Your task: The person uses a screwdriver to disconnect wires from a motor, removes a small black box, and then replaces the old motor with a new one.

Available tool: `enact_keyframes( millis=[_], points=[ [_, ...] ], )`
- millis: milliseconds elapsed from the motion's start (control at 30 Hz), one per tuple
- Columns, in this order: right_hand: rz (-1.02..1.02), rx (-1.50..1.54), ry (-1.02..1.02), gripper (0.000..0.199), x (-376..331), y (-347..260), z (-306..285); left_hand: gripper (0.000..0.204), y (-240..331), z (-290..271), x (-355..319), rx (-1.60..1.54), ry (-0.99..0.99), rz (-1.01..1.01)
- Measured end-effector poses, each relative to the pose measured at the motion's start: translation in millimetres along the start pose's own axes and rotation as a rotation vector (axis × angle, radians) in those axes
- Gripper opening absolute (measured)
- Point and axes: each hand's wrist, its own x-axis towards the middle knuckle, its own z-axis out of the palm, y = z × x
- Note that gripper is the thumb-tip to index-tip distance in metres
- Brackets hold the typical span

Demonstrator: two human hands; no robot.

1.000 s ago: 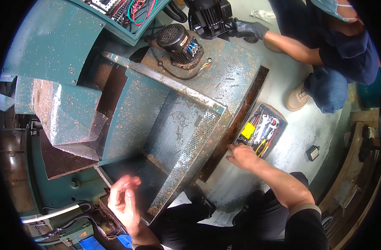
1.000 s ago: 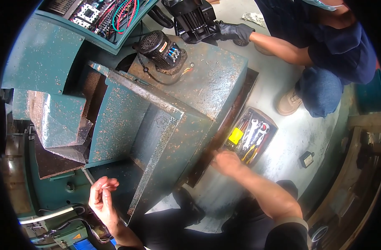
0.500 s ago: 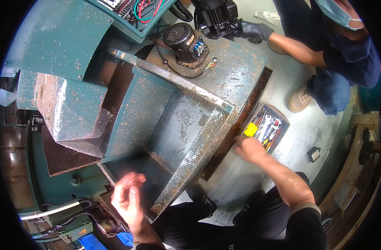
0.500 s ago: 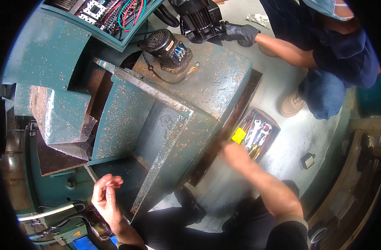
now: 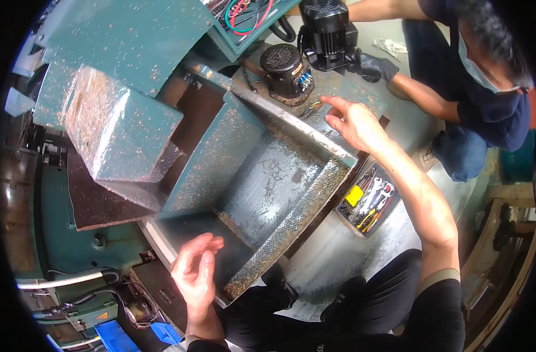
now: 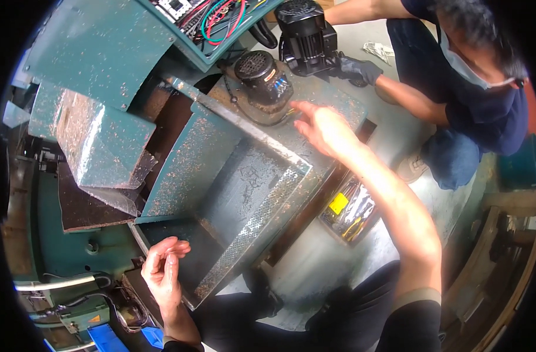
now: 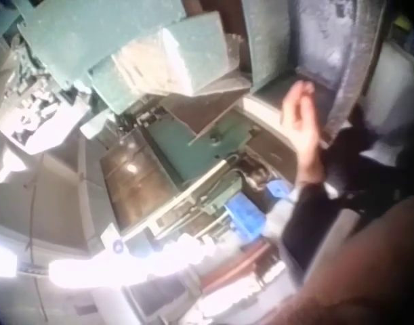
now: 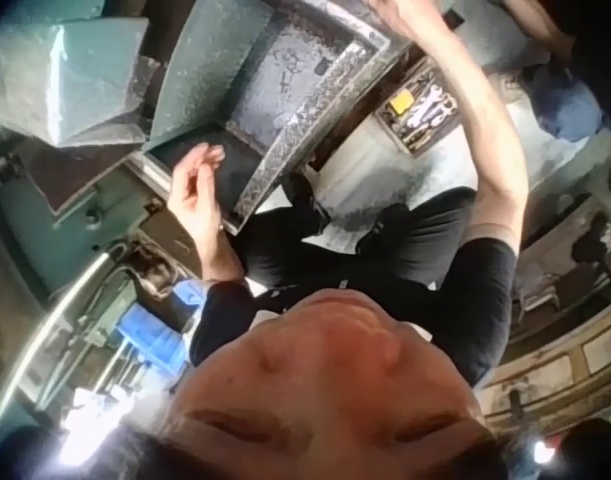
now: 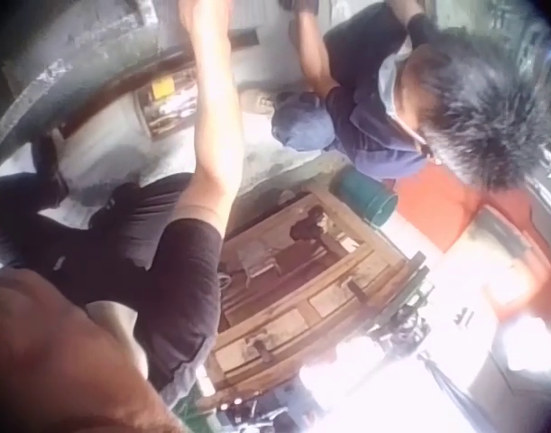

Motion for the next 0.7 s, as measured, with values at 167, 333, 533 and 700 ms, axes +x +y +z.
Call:
enact_keyframes(
  millis=[167,333,533,700],
  points=[
    [0.144,0.084,-0.016,0.040,-3,3,7,0.023,1,-4,-1,-0.049,-0.002,-0.024],
    [0.173,0.071,0.039,0.040,-5,19,2,0.022,3,-7,0,-0.056,-0.017,-0.041],
    [0.148,0.034,0.081,0.041,1,15,-11,0.022,3,-5,0,-0.046,-0.024,-0.058],
    [0.183,0.265,0.146,0.043,-42,20,5,0.023,2,-6,-1,-0.023,-0.026,-0.047]
  ],
)
